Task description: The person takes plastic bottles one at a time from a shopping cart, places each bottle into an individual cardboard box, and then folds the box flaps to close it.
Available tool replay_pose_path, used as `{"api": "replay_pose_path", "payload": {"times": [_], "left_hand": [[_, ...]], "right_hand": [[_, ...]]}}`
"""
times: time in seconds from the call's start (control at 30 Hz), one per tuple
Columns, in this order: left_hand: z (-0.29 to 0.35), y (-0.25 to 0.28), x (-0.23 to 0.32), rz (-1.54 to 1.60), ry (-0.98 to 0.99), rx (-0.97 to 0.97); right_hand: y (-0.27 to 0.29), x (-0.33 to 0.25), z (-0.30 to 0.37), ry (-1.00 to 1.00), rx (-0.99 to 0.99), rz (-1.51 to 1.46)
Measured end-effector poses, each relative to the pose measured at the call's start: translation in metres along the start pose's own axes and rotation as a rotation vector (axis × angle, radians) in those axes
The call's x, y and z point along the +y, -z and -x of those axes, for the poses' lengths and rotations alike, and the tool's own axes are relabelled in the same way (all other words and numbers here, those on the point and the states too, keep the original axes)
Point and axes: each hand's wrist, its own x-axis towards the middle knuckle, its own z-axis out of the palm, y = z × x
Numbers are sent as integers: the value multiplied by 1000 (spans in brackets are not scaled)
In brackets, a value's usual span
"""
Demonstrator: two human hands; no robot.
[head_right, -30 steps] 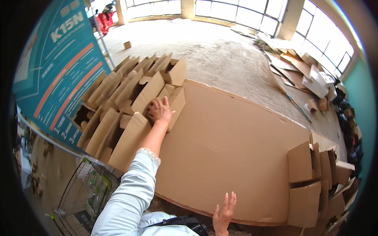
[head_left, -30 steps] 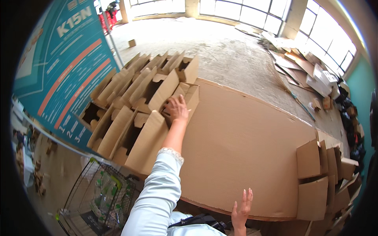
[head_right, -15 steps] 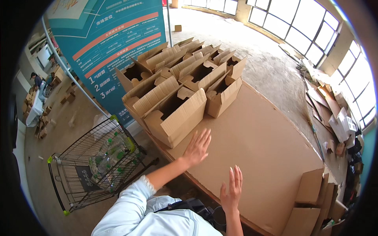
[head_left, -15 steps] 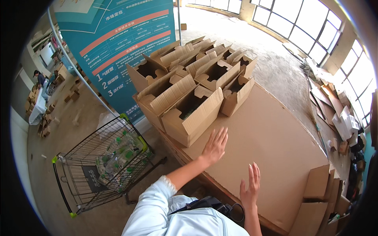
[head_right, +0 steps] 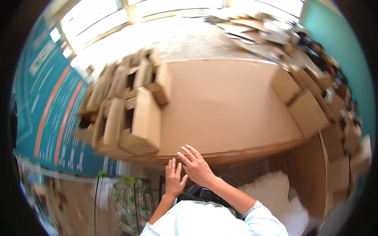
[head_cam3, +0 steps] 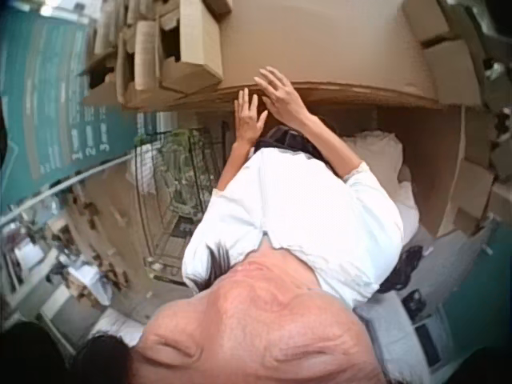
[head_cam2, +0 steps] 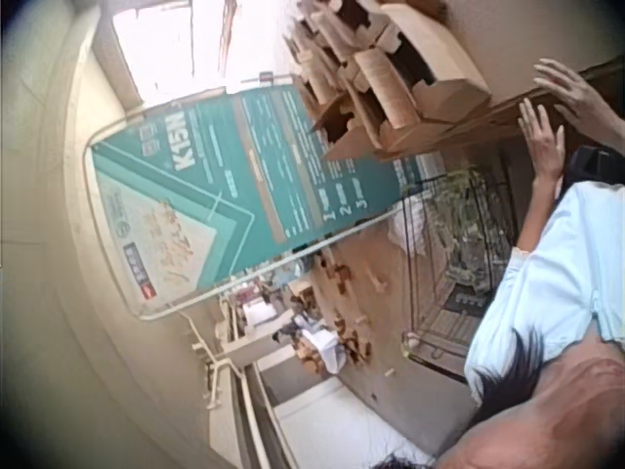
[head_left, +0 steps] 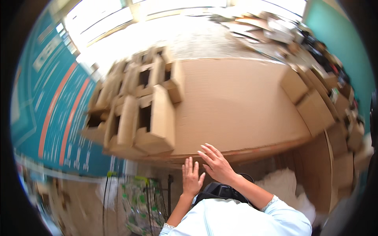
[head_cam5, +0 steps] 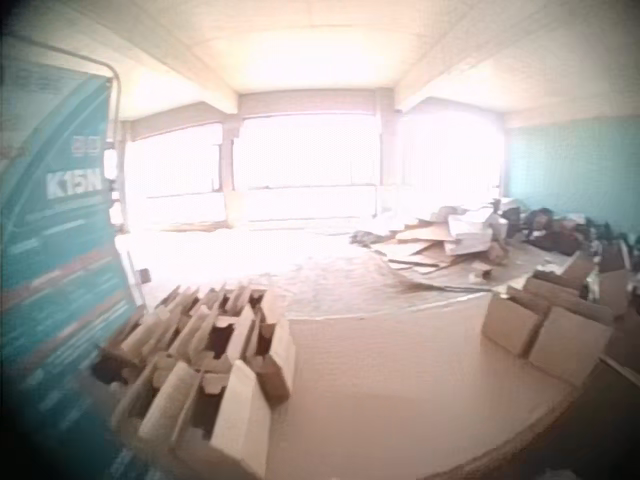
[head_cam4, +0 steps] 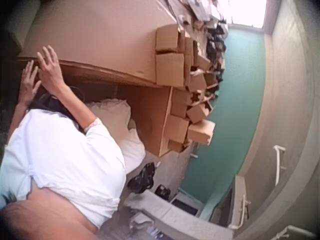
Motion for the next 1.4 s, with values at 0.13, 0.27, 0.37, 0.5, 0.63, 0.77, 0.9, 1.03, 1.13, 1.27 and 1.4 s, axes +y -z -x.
{"api": "replay_pose_path", "payload": {"times": [0.13, 0.27, 0.37, 0.5, 0.63, 0.77, 0.9, 1.03, 1.13, 1.27, 1.4], "left_hand": [[-16, -2, 0, 35, -107, -50], [-37, -5, 13, 45, -223, -110], [-56, -10, 26, 40, -253, -123], [-85, -28, 37, -4, -232, -139], [-113, -48, 46, -32, -152, -133], [-133, -61, 55, -28, -61, -110], [-137, -73, 51, -17, 44, -124], [-136, -79, 52, 2, 60, -69], [-139, -75, 52, -16, 63, -61], [-148, -55, 73, 58, 89, 12], [-148, -22, 92, 177, 133, 184]], "right_hand": [[15, 17, 30, -174, 138, 120], [57, 57, 75, -413, 245, 358], [103, 119, 116, -597, 316, 588], [209, 226, 164, -809, 422, 748], [331, 322, 187, -968, 517, 1078], [395, 382, 202, -1267, 374, 1031], [410, 379, 186, -1181, 188, 773], [380, 330, 145, -722, 95, 791], [337, 283, 106, -446, 105, 705], [283, 227, 51, -171, -19, 510], [220, 185, -10, 98, -206, 409]]}}
